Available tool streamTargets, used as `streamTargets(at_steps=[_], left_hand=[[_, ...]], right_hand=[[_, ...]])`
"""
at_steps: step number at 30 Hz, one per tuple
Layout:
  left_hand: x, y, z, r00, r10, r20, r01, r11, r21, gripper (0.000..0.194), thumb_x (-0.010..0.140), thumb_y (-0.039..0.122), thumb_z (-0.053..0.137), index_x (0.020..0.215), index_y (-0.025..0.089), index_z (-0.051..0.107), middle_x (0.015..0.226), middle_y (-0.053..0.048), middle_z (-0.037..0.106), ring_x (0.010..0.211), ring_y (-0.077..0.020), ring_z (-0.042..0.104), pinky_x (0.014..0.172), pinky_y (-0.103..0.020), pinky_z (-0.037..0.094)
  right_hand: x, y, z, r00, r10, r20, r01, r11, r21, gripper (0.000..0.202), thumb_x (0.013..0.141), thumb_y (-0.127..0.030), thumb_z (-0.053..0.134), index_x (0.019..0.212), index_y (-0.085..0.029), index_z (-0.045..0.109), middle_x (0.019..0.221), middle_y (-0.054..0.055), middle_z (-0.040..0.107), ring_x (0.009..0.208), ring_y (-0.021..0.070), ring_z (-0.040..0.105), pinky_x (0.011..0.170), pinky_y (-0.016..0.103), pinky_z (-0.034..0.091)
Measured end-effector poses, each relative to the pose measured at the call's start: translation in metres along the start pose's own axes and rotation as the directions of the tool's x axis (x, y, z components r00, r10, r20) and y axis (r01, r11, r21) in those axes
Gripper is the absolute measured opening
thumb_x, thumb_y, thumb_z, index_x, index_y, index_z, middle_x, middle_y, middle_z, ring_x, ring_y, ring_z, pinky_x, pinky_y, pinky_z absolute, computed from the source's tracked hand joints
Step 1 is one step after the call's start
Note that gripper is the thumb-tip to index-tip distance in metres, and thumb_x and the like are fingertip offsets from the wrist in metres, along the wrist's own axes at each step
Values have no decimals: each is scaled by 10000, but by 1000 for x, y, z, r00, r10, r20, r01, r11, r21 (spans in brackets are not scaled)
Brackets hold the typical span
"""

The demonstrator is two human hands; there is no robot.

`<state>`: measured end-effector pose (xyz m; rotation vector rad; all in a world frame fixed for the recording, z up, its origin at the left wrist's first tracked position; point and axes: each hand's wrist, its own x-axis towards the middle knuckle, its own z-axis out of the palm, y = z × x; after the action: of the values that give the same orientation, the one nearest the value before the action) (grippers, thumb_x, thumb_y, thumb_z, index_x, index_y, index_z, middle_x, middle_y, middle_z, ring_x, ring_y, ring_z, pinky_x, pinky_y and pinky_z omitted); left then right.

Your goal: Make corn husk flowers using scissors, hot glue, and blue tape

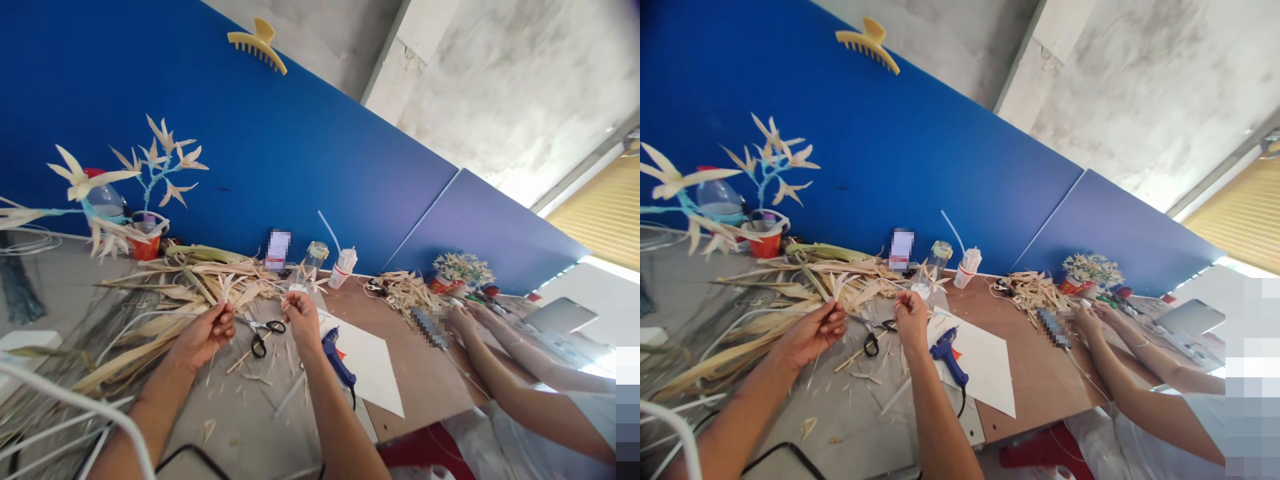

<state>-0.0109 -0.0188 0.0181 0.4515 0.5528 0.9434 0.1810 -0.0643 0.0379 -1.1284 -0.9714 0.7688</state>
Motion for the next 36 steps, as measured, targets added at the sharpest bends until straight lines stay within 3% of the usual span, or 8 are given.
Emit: streamTargets(at_steps=[4, 8, 13, 17, 24, 29, 32, 36], left_hand=[[1, 0, -2, 1000, 2, 11, -2, 1000, -10, 253, 926, 194, 472, 715, 101, 576, 546, 49, 437, 369, -16, 313, 433, -180, 375], [1, -1, -1, 1000, 7, 8, -7, 1000, 1, 268, 930, 189, 457, 708, 98, 575, 542, 44, 446, 367, -16, 311, 430, -175, 373], [2, -5, -1, 1000, -6, 10, 6, 1000, 13, 242, 923, 191, 470, 724, 105, 578, 550, 43, 455, 369, -16, 306, 430, -170, 374], [4, -8, -3, 1000, -2, 9, 2, 1000, 28, 216, 911, 179, 488, 733, 104, 585, 558, 41, 462, 380, -20, 312, 448, -176, 392], [2, -8, -1, 1000, 5, 5, -5, 999, 43, 208, 899, 196, 516, 741, 92, 601, 555, 40, 466, 378, -14, 304, 452, -174, 384], [2, -11, 0, 1000, 12, 8, -13, 996, 85, 198, 868, 221, 559, 730, 92, 617, 543, 40, 475, 360, -8, 258, 413, -161, 326], [2, -16, 3, 1000, 28, -7, -26, 986, 166, 183, 802, 270, 644, 723, 105, 627, 539, 45, 479, 368, -14, 276, 408, -158, 310], [1, -24, 7, 995, 57, -86, -27, 948, 319, 240, 732, 351, 707, 731, 120, 642, 521, 51, 474, 393, -39, 329, 411, -174, 276]], right_hand=[[5, -1, 1, 1000, 19, 2, -19, 989, -144, 161, 661, -246, 565, 809, -186, 586, 580, -64, 527, 472, 88, 397, 462, 204, 310], [14, 6, 8, 999, -9, 46, 28, 908, -418, 206, 737, -329, 570, 581, -193, 565, 479, -64, 414, 481, 106, 369, 497, 228, 293], [35, 29, 22, 993, -97, 73, 121, 748, -652, 165, 655, -75, 545, 621, -207, 639, 596, -7, 580, 587, 148, 496, 594, 253, 345], [47, 45, 33, 995, -47, 92, 99, 665, -741, 184, 650, -44, 570, 557, -196, 614, 544, 29, 586, 532, 155, 493, 563, 267, 319], [46, 49, 35, 989, -91, 112, 143, 716, -683, 178, 699, -102, 564, 552, -201, 579, 516, -11, 555, 516, 126, 470, 521, 228, 308], [28, 30, 42, 976, 33, 213, 56, 916, -396, 265, 813, -305, 497, 579, -203, 569, 484, -40, 505, 451, 115, 447, 475, 219, 337], [17, 16, 48, 987, -25, 156, 61, 970, -235, 148, 773, -299, 536, 714, -201, 630, 578, -36, 563, 518, 122, 492, 524, 226, 386], [7, 8, 49, 991, -130, 15, 130, 967, -217, 123, 741, -250, 558, 796, -198, 655, 723, 2, 635, 659, 152, 557, 635, 258, 430]])
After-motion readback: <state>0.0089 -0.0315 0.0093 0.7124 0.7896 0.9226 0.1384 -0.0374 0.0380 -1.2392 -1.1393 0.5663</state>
